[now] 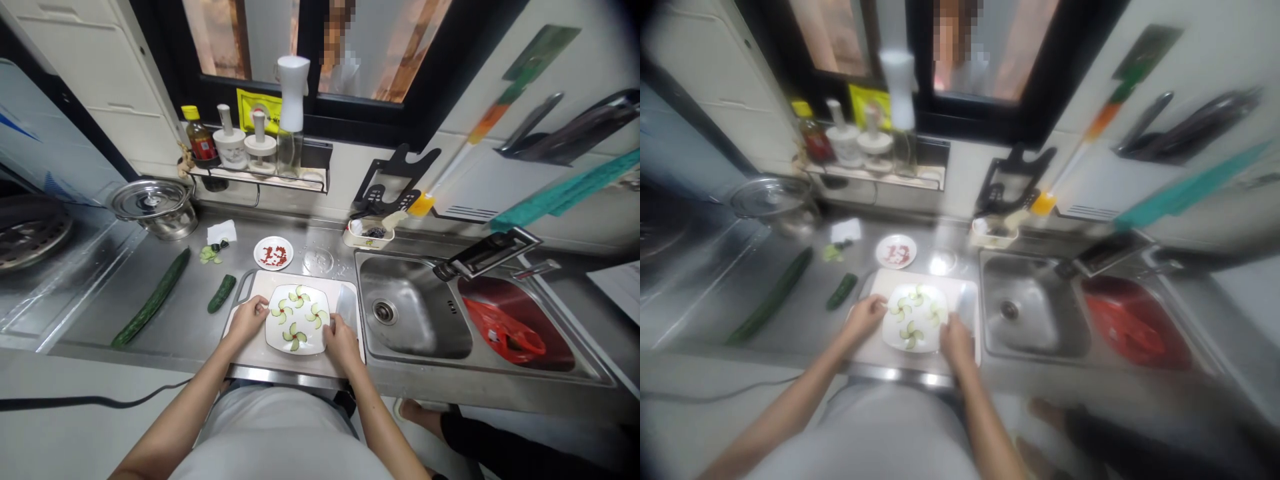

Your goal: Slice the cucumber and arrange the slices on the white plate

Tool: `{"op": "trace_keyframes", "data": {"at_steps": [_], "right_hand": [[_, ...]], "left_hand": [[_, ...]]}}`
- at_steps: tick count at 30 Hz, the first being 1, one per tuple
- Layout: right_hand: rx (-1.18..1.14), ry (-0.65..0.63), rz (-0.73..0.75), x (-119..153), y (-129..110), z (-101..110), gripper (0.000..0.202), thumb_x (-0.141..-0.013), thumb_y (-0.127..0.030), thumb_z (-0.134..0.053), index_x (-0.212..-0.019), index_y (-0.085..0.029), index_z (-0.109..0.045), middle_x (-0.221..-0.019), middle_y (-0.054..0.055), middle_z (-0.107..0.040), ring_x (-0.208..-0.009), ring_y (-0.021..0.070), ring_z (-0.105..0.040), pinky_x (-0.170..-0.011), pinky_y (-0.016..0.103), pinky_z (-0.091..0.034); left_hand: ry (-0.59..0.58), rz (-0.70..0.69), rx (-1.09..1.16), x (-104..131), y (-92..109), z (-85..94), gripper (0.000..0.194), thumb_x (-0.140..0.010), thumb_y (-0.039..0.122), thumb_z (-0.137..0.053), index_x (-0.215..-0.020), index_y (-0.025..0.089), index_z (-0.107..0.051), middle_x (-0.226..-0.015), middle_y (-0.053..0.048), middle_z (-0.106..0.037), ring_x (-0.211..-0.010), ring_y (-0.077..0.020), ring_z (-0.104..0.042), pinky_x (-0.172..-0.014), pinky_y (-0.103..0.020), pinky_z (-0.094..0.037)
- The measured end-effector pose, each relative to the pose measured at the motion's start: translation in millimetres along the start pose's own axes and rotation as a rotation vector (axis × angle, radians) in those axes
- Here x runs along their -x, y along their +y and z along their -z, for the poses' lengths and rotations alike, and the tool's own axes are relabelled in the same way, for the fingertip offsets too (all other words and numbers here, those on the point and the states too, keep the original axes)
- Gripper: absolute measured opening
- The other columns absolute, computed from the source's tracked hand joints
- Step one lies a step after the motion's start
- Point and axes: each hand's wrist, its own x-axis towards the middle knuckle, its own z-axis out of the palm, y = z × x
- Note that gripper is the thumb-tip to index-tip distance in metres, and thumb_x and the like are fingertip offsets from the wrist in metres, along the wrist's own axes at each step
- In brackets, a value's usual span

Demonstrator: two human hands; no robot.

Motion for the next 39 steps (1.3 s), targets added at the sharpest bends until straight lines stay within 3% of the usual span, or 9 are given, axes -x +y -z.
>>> {"op": "trace_keyframes", "data": {"at_steps": [5, 14, 24, 29, 33, 36, 39], "right_hand": [[0.008, -0.021, -0.004, 0, -2, -5, 0.033, -0.090, -0.019, -0.043, -0.122, -0.015, -0.050, -0.096, 0.010, -0.068, -0.087, 0.0196, -0.061, -0.068, 0.025, -0.035], [-0.089, -0.022, -0.018, 0, -6, -8, 0.033, -0.089, -0.013, -0.039, -0.120, -0.014, -0.050, -0.102, 0.011, -0.068, -0.091, 0.0196, -0.062, -0.073, 0.025, -0.038], [-0.156, -0.016, -0.037, 0, 1, -12, 0.032, -0.083, -0.013, -0.044, -0.114, -0.015, -0.052, -0.087, 0.007, -0.066, -0.080, 0.0180, -0.059, -0.066, 0.024, -0.035], [-0.350, 0.035, -0.018, 0, 6, -12, 0.033, -0.080, -0.016, -0.044, -0.111, -0.018, -0.052, -0.075, 0.001, -0.062, -0.068, 0.0150, -0.054, -0.061, 0.023, -0.034], [-0.585, 0.048, -0.010, -2, 9, -9, 0.035, -0.074, -0.021, -0.047, -0.109, -0.020, -0.053, -0.072, -0.002, -0.060, -0.064, 0.0148, -0.054, -0.057, 0.023, -0.038], [-0.805, 0.041, -0.010, -3, 9, -8, 0.038, -0.071, -0.027, -0.053, -0.108, -0.020, -0.054, -0.072, -0.002, -0.062, -0.065, 0.0154, -0.056, -0.056, 0.023, -0.042], [-1.064, 0.001, -0.014, 2, 9, -7, 0.046, -0.068, -0.032, -0.063, -0.111, -0.021, -0.053, -0.077, -0.001, -0.067, -0.069, 0.0175, -0.062, -0.059, 0.026, -0.048]], "left_hand": [[-0.008, 0.013, -0.027, -1, -3, -2.6, 0.020, -0.079, 0.029, -0.057, -0.096, 0.023, -0.066, -0.073, 0.003, -0.067, -0.068, -0.0136, -0.060, -0.060, -0.022, -0.036], [-0.074, -0.018, -0.060, -1, -3, -4.2, 0.026, -0.080, 0.026, -0.051, -0.098, 0.021, -0.068, -0.083, -0.003, -0.072, -0.079, -0.0169, -0.063, -0.070, -0.024, -0.040], [-0.105, 0.019, 0.039, 1, -13, -9.1, 0.025, -0.077, 0.026, -0.050, -0.096, 0.019, -0.066, -0.075, 0.000, -0.069, -0.076, -0.0169, -0.062, -0.068, -0.024, -0.041], [-0.121, 0.022, 0.218, 7, -11, -2.8, 0.026, -0.076, 0.032, -0.052, -0.096, 0.018, -0.061, -0.066, 0.003, -0.063, -0.064, -0.0142, -0.058, -0.060, -0.023, -0.040], [-0.247, 0.101, 0.518, 14, 0, 6.1, 0.041, -0.068, 0.035, -0.062, -0.104, 0.021, -0.050, -0.059, 0.008, -0.057, -0.053, -0.0113, -0.054, -0.053, -0.021, -0.038], [-0.341, 0.134, 0.700, 19, 11, 14.6, 0.052, -0.063, 0.037, -0.069, -0.107, 0.022, -0.044, -0.058, 0.008, -0.058, -0.054, -0.0123, -0.057, -0.053, -0.020, -0.040], [-0.352, 0.133, 0.805, 24, 21, 21.8, 0.057, -0.061, 0.038, -0.072, -0.108, 0.021, -0.043, -0.061, 0.006, -0.062, -0.057, -0.0135, -0.060, -0.057, -0.022, -0.043]]}}
